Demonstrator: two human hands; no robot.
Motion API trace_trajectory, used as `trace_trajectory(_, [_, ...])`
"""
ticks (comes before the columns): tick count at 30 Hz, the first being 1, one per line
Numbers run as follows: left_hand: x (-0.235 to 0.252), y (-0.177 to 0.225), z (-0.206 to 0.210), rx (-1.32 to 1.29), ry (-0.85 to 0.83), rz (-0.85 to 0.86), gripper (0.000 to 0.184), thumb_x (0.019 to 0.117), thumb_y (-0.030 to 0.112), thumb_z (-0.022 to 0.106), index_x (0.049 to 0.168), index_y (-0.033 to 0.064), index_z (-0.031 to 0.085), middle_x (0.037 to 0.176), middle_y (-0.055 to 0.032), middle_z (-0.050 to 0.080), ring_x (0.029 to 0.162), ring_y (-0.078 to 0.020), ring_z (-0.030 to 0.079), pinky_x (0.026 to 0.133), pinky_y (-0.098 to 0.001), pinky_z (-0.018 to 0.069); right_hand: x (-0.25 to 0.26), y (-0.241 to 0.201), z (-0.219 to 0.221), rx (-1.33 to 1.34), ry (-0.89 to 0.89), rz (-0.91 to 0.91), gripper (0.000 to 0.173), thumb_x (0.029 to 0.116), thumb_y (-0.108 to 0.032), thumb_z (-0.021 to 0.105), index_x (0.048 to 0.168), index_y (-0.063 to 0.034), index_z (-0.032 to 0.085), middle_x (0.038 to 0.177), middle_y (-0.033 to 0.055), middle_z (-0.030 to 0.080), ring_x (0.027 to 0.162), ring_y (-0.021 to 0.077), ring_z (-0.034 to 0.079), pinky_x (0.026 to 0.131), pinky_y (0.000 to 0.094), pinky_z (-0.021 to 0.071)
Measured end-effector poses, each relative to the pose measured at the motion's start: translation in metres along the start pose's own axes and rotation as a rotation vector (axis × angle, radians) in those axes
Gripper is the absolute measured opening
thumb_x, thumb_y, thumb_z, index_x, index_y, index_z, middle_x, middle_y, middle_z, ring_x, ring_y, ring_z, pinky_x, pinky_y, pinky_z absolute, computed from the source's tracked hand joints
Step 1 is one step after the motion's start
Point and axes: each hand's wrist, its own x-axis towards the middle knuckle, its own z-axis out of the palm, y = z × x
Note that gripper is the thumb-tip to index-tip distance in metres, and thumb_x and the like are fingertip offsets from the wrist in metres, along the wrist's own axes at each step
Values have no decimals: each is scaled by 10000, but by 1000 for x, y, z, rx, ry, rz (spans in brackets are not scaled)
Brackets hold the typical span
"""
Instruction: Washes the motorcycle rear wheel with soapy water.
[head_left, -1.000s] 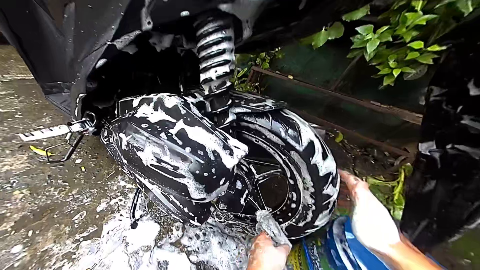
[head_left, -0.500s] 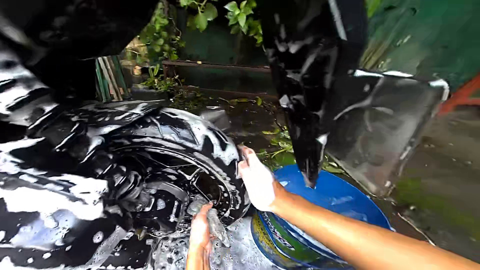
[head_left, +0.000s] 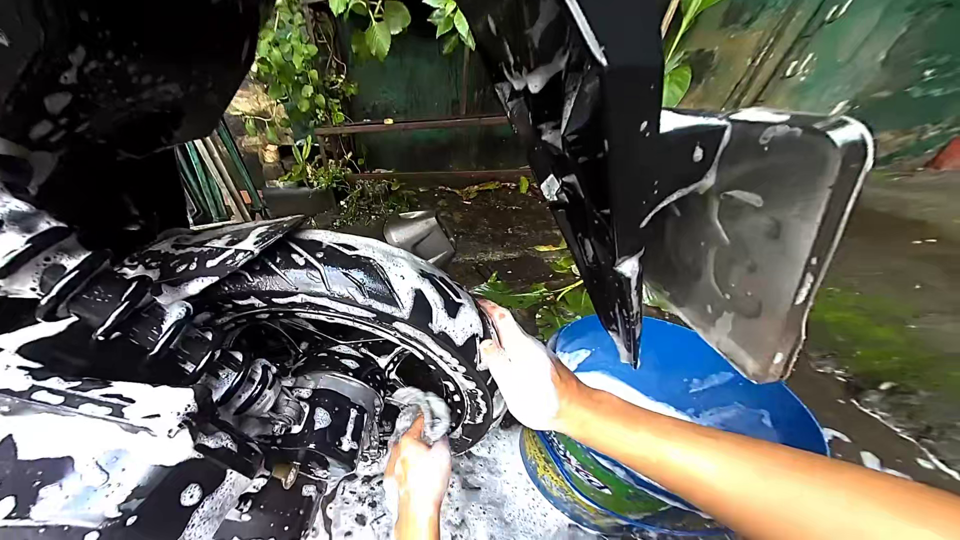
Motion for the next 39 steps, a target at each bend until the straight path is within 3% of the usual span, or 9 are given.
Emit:
trace_trajectory(5, [31,-6,12,-104,-165,48,546,922,289,639,1460,210,589,1276,-115,699,1191,-280,656,1007,-573,510,-12,4,-3,-50,-36,21,614,1074,-421,304,1631,-178,216,1493,118,535,1299,224,593,1054,511,502])
trace_trajectory(8, [3,-10,6,-603,-338,-18,617,992,139,581,1568,59,375,1068,-141,665,836,-194,631,694,-373,532,-20,7,-2,-48,-65,58,598,1086,-392,297,1631,-164,203,1411,159,590,1238,248,632,1031,527,514])
trace_trajectory(12, [-31,-29,15,-902,-407,-172,219,1045,196,496,1156,34,594,790,-91,645,568,-144,573,469,-281,463,-19,10,-4,-49,-112,114,602,1084,-372,284,1637,-155,187,1471,166,545,1329,249,570,1105,516,456])
trace_trajectory(16, [-35,-22,12,138,-193,-221,496,1055,418,475,1340,53,653,1438,-237,561,1343,-401,516,1033,-608,448,-17,7,-17,-218,-160,119,587,1087,-388,281,1613,-129,281,1563,172,427,1389,331,497,1112,571,428])
trace_trajectory(20, [-46,1,50,400,122,-132,776,962,495,512,1487,-74,462,1609,-425,158,1511,-586,138,1183,-707,166,-19,7,-18,-332,-64,26,556,1064,-420,314,1505,-126,484,1564,128,403,1373,334,487,1064,608,453])
trace_trajectory(25, [-32,40,61,-494,152,-28,780,1054,505,458,1588,-32,273,1673,-283,161,1555,-409,186,1267,-528,195,-18,-7,-18,-409,13,6,522,1043,-378,332,1371,-76,602,1578,157,391,1383,432,431,1006,701,386])
trace_trajectory(31, [27,-3,66,-238,143,-313,827,1054,635,281,1628,41,240,1695,-278,72,1576,-455,21,1248,-634,-57,2,-36,-33,-251,82,16,530,1057,-320,294,1489,-86,493,1599,169,372,1445,422,372,1074,708,340])
trace_trajectory(34, [28,6,54,-208,55,-313,860,1061,635,239,1621,-17,193,1683,-310,70,1570,-469,53,1267,-595,34,14,-37,-24,-241,89,5,567,1057,-363,258,1527,-102,437,1608,164,358,1441,430,374,1050,723,348])
trace_trajectory(39, [-45,69,8,-583,-8,-1,615,1118,458,291,1411,-14,554,1347,-247,624,1302,-327,581,1108,-515,444,18,-25,-3,-88,98,11,599,1062,-434,232,1555,-126,376,1501,202,467,1363,368,486,1059,638,409])
